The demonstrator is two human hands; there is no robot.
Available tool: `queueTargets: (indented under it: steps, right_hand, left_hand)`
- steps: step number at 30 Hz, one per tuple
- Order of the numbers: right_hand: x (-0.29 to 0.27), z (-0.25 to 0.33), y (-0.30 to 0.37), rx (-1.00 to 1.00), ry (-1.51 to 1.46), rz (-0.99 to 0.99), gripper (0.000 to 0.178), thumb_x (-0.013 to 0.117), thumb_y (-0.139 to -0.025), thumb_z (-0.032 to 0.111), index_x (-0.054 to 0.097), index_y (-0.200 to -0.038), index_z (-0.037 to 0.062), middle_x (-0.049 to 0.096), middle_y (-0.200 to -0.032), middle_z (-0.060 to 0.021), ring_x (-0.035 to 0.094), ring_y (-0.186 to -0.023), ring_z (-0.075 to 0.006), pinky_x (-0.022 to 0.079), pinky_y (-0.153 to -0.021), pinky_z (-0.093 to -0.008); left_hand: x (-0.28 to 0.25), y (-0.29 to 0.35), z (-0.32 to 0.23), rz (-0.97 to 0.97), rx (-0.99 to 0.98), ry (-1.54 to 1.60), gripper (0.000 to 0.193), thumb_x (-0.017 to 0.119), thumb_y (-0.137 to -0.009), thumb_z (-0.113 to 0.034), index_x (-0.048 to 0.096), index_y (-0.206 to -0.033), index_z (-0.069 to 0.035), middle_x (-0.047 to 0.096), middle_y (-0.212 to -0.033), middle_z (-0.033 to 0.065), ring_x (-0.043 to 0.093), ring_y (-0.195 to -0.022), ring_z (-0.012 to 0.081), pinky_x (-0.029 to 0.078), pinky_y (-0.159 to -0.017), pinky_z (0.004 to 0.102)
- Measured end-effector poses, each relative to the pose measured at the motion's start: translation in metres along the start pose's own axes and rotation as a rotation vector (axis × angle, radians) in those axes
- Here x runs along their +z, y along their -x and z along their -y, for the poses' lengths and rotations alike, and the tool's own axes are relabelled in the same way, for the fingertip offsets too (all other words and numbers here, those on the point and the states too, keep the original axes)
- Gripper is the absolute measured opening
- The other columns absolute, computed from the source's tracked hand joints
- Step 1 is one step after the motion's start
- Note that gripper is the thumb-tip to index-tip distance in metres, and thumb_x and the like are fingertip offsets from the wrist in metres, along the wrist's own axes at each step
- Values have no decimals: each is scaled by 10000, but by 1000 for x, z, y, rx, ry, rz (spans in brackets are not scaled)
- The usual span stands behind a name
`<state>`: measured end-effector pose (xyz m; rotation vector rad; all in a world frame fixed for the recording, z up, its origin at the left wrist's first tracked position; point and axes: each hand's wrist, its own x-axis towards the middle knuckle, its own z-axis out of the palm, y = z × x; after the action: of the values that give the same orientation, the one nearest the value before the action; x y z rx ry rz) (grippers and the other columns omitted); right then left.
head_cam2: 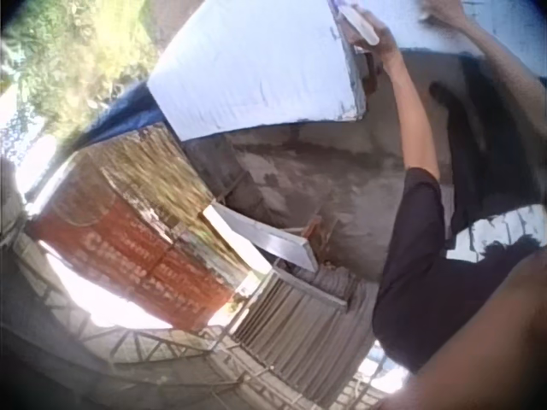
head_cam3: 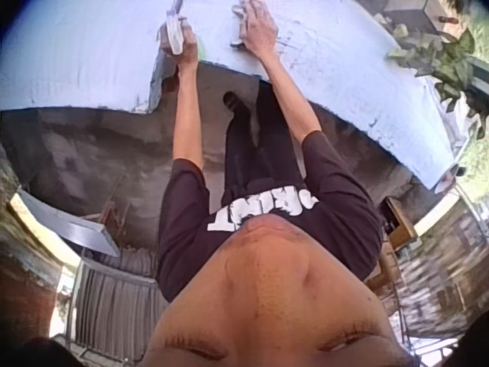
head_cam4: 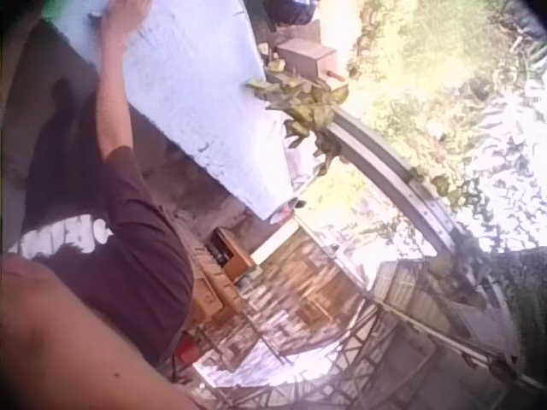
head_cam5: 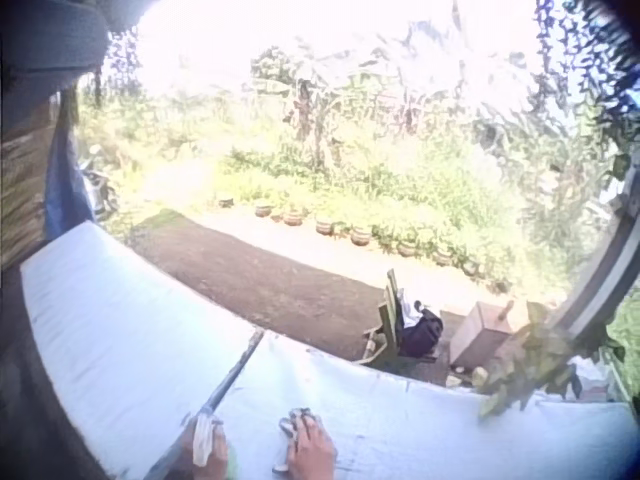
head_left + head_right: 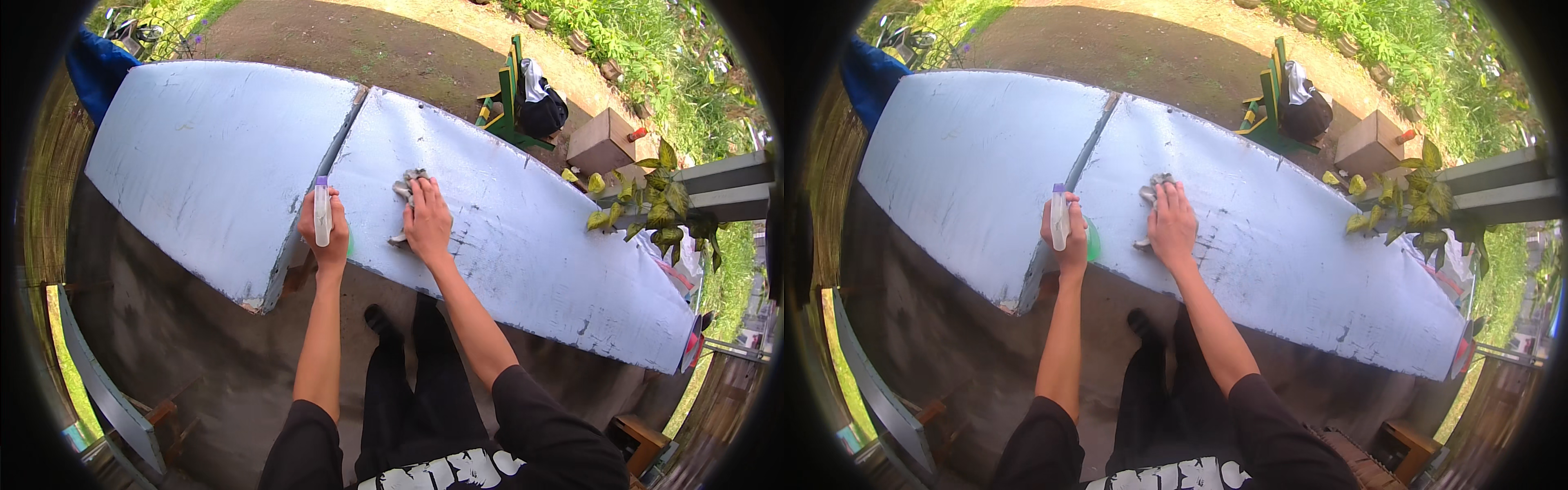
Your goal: The person cleans a long, white-painted wooden surface outdoors. They use a spray bottle to apply liquid and a cloth to wipe the surface, moving systematically along its length.
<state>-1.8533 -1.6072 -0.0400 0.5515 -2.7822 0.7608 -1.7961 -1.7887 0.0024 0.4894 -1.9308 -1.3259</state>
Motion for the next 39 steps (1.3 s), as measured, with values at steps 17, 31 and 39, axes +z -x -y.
queueTargets:
  steps: [17, 31, 39]
  right_hand:
    - [-18, -105, -73, 241, 114, -146, 518, 606, -928, 160, 510, -1416, 14, 462, -1483, -176, 390, -1454, -373, 381, -1155, -467]
    - [-75, -159, -25, 317, 108, -36, 524, 588, -937, 113, 495, -1441, 8, 453, -1507, -186, 393, -1452, -395, 390, -1145, -479]
    - [5, -54, -93, -61, -7, 44, 497, 621, -911, 138, 544, -1381, -5, 482, -1468, -177, 411, -1444, -364, 402, -1138, -459]
  left_hand:
    - [6, 2, 7, -66, 34, 70, 159, 517, -865, 23, 616, -989, 37, 680, -899, 109, 513, -525, 93, 458, -553, 289]
    - [0, -1, 5, -96, -95, 49, 197, 513, -869, 21, 609, -1040, 42, 695, -1004, 122, 520, -541, 84, 453, -563, 276]
    - [-2, -8, 6, -69, -97, 62, 171, 507, -867, 31, 598, -1011, 51, 687, -1024, 120, 515, -541, 87, 439, -552, 274]
